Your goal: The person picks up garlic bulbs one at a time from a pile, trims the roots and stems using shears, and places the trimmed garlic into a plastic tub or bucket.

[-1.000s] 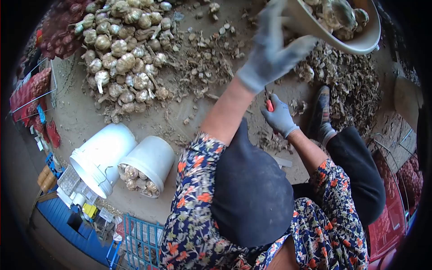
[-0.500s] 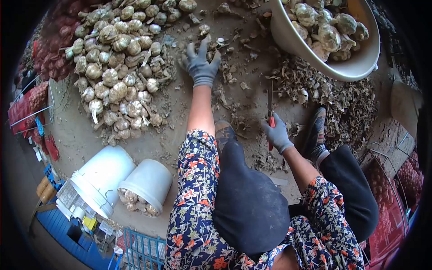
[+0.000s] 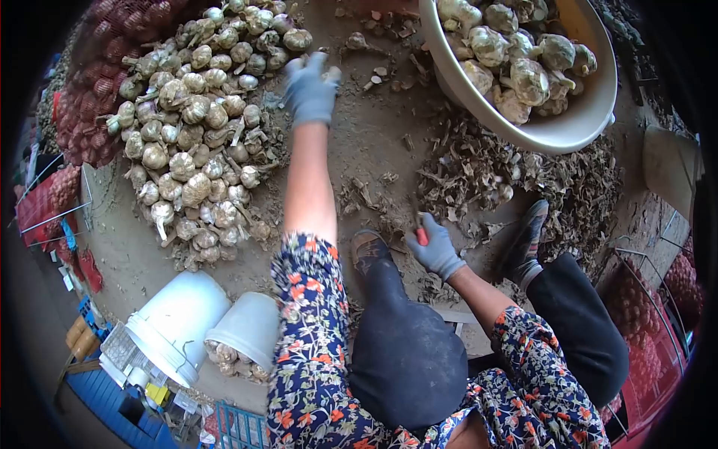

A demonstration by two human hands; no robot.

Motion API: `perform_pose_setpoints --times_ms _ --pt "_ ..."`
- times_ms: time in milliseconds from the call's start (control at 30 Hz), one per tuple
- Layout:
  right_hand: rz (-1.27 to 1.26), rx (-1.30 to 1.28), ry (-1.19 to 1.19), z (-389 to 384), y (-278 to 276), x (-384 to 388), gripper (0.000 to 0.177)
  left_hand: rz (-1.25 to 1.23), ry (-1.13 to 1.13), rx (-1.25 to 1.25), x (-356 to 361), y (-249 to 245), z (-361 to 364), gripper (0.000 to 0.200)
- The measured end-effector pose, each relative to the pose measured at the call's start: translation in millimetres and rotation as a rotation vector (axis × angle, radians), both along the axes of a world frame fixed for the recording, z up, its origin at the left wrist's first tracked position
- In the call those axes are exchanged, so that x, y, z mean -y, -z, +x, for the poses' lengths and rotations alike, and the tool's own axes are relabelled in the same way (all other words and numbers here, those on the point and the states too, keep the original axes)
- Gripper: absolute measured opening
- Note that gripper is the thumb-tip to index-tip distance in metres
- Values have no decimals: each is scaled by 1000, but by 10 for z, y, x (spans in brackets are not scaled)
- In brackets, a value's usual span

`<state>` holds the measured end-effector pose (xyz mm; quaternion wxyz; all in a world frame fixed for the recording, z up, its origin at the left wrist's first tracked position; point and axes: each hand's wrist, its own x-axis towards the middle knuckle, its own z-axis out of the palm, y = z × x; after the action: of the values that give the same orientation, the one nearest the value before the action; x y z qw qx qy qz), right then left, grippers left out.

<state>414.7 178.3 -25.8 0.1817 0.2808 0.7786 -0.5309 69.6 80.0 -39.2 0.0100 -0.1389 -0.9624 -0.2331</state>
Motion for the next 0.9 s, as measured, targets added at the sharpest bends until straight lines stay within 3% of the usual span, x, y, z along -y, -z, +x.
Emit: perform_pose_setpoints --times_ms 67,100,233,267,333,367,433,467,500,533,600,633,667,733,800,833,867,900 --pt "-2 33 -109 -175 -23 35 34 -511 182 288 -230 8 -107 43" --pt "-13 3 -100 -201 -24 32 37 -516 174 277 -308 -19 -192 43" --pt "-18 71 -45 -291 -26 -21 41 -98 163 219 -685 -92 -420 50" --pt "-24 74 -48 -346 3 -38 41 -104 160 223 -790 -77 -392 50" --pt "-122 154 -233 -493 77 -81 43 -418 287 309 -950 28 -388 53" --pt "-163 157 -295 -566 107 -93 45 -424 285 302 -983 51 -381 53" --pt "-174 136 -332 -688 205 -101 45 -207 44 294 -987 136 -350 55" --pt "-181 126 -371 -723 250 -106 45 -215 48 289 -974 208 -407 55" --pt "-180 159 -328 -767 280 -117 45 187 -119 277 -949 405 -528 48" --pt "-188 155 -319 -744 311 -95 45 588 -281 263 -956 182 -554 40" --pt "-138 87 -191 -696 342 -89 45 978 -70 278 -1173 -383 -743 34" --pt "-187 158 -201 -710 317 -99 43 970 135 109 -1350 -526 -953 20" --pt "-190 165 -202 -707 295 -94 43 968 130 116 -1510 -801 -1042 20" --pt "-199 188 -188 -712 258 -105 43 1328 132 549 -1819 -1213 -1179 57" --pt "-202 144 -152 -636 321 -142 43 1301 -85 376 -1621 -972 -1611 60" --pt "-205 107 -118 -574 355 -180 43 1142 -162 448 -1247 -812 -1806 67" --pt "-213 104 -108 -546 341 -228 43 1010 -321 -54 -1183 -531 -1724 22" --pt "-288 132 -43 -527 324 -300 43 782 -339 25 -960 -631 -1405 33"
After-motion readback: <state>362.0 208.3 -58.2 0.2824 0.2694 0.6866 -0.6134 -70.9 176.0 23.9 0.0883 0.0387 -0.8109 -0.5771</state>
